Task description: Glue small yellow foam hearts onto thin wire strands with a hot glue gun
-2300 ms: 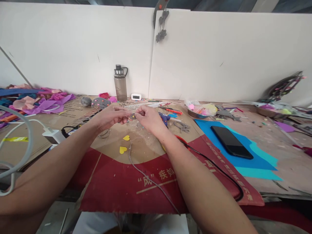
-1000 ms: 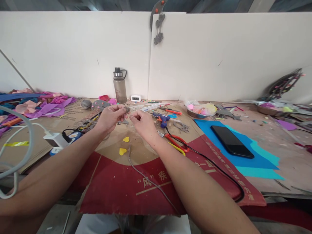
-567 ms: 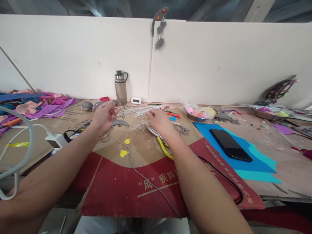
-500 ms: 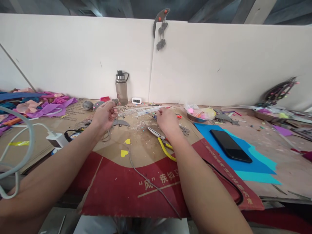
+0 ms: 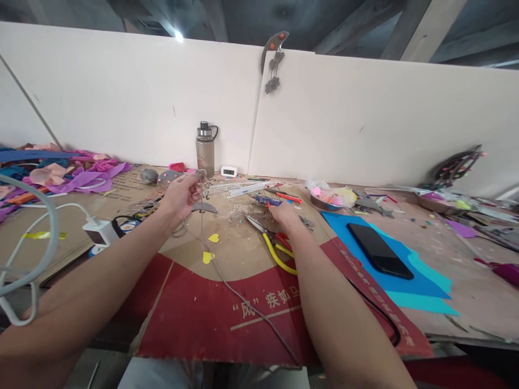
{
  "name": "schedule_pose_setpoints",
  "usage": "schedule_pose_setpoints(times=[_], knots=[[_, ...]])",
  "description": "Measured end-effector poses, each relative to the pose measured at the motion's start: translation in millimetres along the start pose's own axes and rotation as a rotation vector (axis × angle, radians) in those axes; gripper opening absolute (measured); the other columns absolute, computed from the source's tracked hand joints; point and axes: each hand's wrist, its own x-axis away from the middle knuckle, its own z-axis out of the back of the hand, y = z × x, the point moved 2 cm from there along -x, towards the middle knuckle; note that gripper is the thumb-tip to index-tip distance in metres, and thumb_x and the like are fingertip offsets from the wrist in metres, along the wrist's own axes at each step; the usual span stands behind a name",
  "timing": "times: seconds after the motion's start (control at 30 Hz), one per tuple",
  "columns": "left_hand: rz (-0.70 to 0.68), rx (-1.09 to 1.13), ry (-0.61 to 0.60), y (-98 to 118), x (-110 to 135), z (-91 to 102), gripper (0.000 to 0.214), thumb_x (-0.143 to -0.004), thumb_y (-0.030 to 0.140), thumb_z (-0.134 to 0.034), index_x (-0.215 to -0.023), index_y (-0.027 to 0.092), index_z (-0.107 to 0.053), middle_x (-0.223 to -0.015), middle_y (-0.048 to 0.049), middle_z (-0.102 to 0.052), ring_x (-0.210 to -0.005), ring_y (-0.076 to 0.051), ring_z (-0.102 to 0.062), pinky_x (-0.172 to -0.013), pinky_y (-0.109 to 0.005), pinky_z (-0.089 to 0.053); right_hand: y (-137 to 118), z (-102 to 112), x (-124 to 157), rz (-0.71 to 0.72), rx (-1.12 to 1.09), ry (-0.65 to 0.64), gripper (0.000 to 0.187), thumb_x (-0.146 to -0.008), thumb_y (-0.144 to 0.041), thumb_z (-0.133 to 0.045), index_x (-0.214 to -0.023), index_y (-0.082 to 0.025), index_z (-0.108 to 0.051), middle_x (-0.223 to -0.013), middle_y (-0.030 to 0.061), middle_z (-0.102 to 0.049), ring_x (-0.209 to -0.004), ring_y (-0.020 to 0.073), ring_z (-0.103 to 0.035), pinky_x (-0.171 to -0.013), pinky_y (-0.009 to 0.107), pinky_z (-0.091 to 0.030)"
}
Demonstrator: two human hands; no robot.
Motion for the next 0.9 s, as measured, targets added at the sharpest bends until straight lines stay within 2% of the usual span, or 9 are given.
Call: schedule_pose_setpoints(times=[0.1,0.17,0.3,0.37,0.43,0.5,0.63,0.7,0.9], knots=[[0.034,-0.032,0.013,-4.6,-0.3,1.5,0.02,-0.059,0.023,-0.075,-0.068,0.012,-0.06,-0.069,-0.0003,-0.061,-0.046,-0.002,-0.045,-0.037,-0.014,-0.026,-7.2,9.6,4.5,-0.1,-0.21,0.01,0.02,-0.079,-0.033,-0.052,-0.078,-0.016,-0.063,-0.06,0.0075,-0.061,-0.059,0.021,-0.059,-0.053,0.032,-0.046],[0.047,-0.035,0.026,-5.9,-1.7,3.7,0.022,-0.058,0.023,-0.075,-0.067,0.013,-0.058,-0.07,-0.0004,-0.062,-0.046,-0.002,-0.046,-0.037,-0.014,-0.027,-18.8,13.8,10.2,-0.08,-0.363,0.021,0.016,-0.078,-0.027,-0.048,-0.079,-0.016,-0.06,-0.059,0.0042,-0.058,-0.055,0.0164,-0.057,-0.05,0.027,-0.044],[0.054,-0.034,0.05,-5.4,-4.6,7.2,0.022,-0.057,0.023,-0.075,-0.067,0.014,-0.058,-0.067,0.0013,-0.06,-0.048,-0.003,-0.048,-0.038,-0.013,-0.029,-48.5,17.7,30.7,0.041,-0.679,-0.004,0.013,-0.074,-0.02,-0.047,-0.085,-0.018,-0.054,-0.075,0.0033,-0.063,-0.056,0.0105,-0.056,-0.048,0.022,-0.044],[0.058,-0.03,0.069,-5.1,-6.0,8.6,0.023,-0.056,0.022,-0.076,-0.069,0.014,-0.059,-0.067,0.0019,-0.059,-0.049,-0.003,-0.049,-0.038,-0.014,-0.029,-61.7,20.0,43.2,0.155,-0.991,-0.064,0.024,-0.07,-0.017,-0.049,-0.093,-0.019,-0.05,-0.087,0.0042,-0.066,-0.058,0.0101,-0.057,-0.046,0.021,-0.041],[0.065,-0.019,0.093,-5.4,-7.5,10.0,0.023,-0.055,0.02,-0.076,-0.07,0.014,-0.059,-0.067,0.0026,-0.058,-0.049,-0.003,-0.05,-0.037,-0.014,-0.03,-70.1,24.1,53.9,0.264,-1.165,-0.095,0.033,-0.067,-0.016,-0.051,-0.099,-0.021,-0.047,-0.096,0.0044,-0.067,-0.062,0.0107,-0.059,-0.045,0.021,-0.04],[0.067,-0.006,0.113,-5.8,-8.5,11.0,0.022,-0.055,0.018,-0.075,-0.068,0.015,-0.059,-0.063,0.0041,-0.055,-0.049,-0.003,-0.049,-0.037,-0.013,-0.029,-74.1,28.4,61.6,0.353,-1.17,-0.105,0.035,-0.067,-0.016,-0.053,-0.101,-0.022,-0.048,-0.1,0.0034,-0.067,-0.063,0.0107,-0.058,-0.045,0.021,-0.04],[0.058,-0.001,0.118,-5.3,-8.2,11.4,0.02,-0.056,0.017,-0.075,-0.066,0.014,-0.058,-0.059,0.0054,-0.051,-0.047,-0.002,-0.046,-0.036,-0.013,-0.026,-76.2,32.2,70.5,0.466,-1.016,-0.134,0.024,-0.076,-0.024,-0.055,-0.1,-0.022,-0.055,-0.079,-0.0009,-0.063,-0.053,0.0091,-0.049,-0.046,0.023,-0.04],[0.058,0.0,0.113,-4.6,-7.5,11.1,0.02,-0.057,0.018,-0.076,-0.066,0.014,-0.059,-0.059,0.0052,-0.052,-0.046,-0.002,-0.045,-0.036,-0.013,-0.026,-76.9,31.1,73.1,0.505,-0.957,-0.131,0.023,-0.081,-0.03,-0.055,-0.103,-0.022,-0.055,-0.076,-0.0012,-0.061,-0.051,0.0091,-0.046,-0.047,0.024,-0.04],[0.074,-0.016,0.097,-3.8,-6.6,9.5,0.021,-0.058,0.022,-0.079,-0.065,0.014,-0.061,-0.065,0.0021,-0.059,-0.044,-0.001,-0.042,-0.035,-0.014,-0.024,-79.5,23.5,74.3,0.659,-0.8,0.005,0.029,-0.085,-0.035,-0.055,-0.111,-0.022,-0.055,-0.094,0.0048,-0.064,-0.071,0.0153,-0.055,-0.061,0.029,-0.047]])
